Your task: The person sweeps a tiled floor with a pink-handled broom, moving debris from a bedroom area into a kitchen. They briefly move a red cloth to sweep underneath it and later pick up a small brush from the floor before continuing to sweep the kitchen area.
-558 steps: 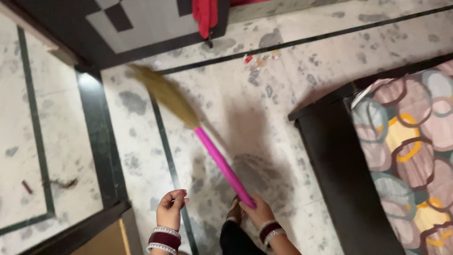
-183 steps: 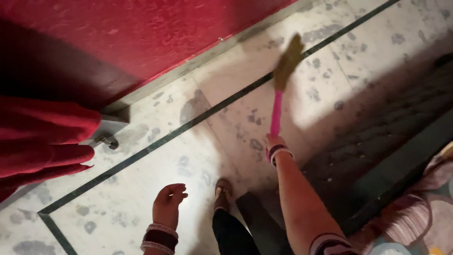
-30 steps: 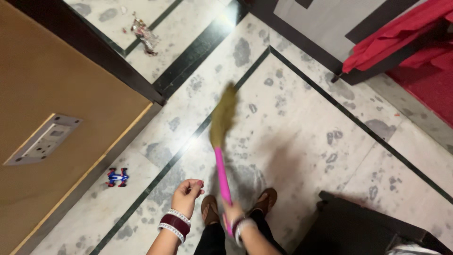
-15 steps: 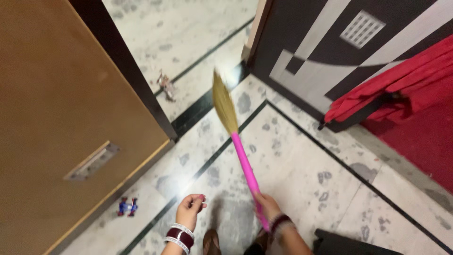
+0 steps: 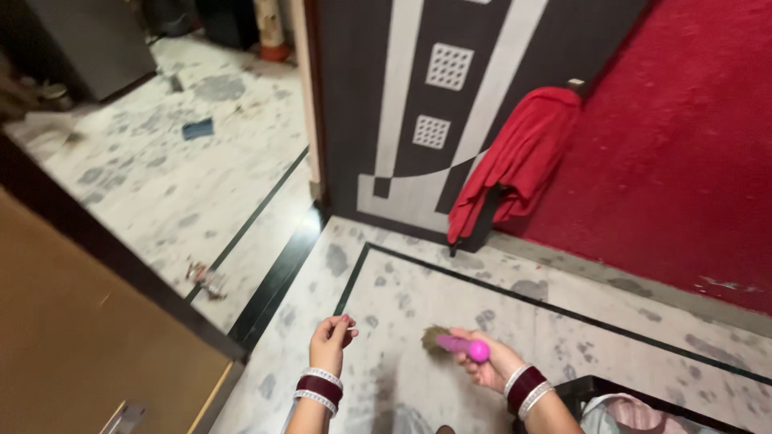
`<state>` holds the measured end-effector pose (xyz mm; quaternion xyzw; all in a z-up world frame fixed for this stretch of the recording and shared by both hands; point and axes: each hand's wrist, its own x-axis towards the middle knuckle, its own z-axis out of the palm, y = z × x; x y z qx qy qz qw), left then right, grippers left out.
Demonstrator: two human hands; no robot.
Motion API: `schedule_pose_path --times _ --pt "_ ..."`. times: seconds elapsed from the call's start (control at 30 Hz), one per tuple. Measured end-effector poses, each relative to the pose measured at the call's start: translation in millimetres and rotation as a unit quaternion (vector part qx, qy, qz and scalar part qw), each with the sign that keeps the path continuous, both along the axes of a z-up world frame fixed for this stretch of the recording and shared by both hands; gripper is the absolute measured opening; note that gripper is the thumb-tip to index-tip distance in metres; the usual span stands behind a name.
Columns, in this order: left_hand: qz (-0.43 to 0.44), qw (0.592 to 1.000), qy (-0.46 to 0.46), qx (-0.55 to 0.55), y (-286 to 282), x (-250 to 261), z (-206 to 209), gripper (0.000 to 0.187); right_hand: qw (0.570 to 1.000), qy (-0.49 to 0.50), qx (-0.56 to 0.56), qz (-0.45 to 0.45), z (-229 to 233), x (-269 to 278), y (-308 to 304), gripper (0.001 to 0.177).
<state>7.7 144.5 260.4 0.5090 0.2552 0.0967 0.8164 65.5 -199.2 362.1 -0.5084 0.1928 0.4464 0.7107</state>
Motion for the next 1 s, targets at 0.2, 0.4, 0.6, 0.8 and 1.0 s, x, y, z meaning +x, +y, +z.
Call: schedule_pose_path --times 0.2,0.4,0.6,0.8,1.0 --pt "-0.081 0.997 -0.018 -0.010 -56 94 23 0.022 0.989 -0.045 0.068 -0.125 29 61 -65 0.035" --pt "-0.113 0.990 -0.085 0.012 -103 193 29 0.024 0.974 -0.051 0.124 -0.183 7 129 -136 0.037" --pt "-0.168 0.983 -0.070 0.038 -183 297 58 0.023 0.980 -0.071 0.079 -0.166 28 221 -201 0.043" --pt "-0.200 0.973 -0.108 0.029 -266 389 73 0.022 0.986 -0.103 0.038 -0.128 47 298 -246 0.056" --pt "-0.203 0.964 -0.164 0.057 -291 481 84 0.021 0.983 -0.107 -0.002 -0.146 52 373 -271 0.061"
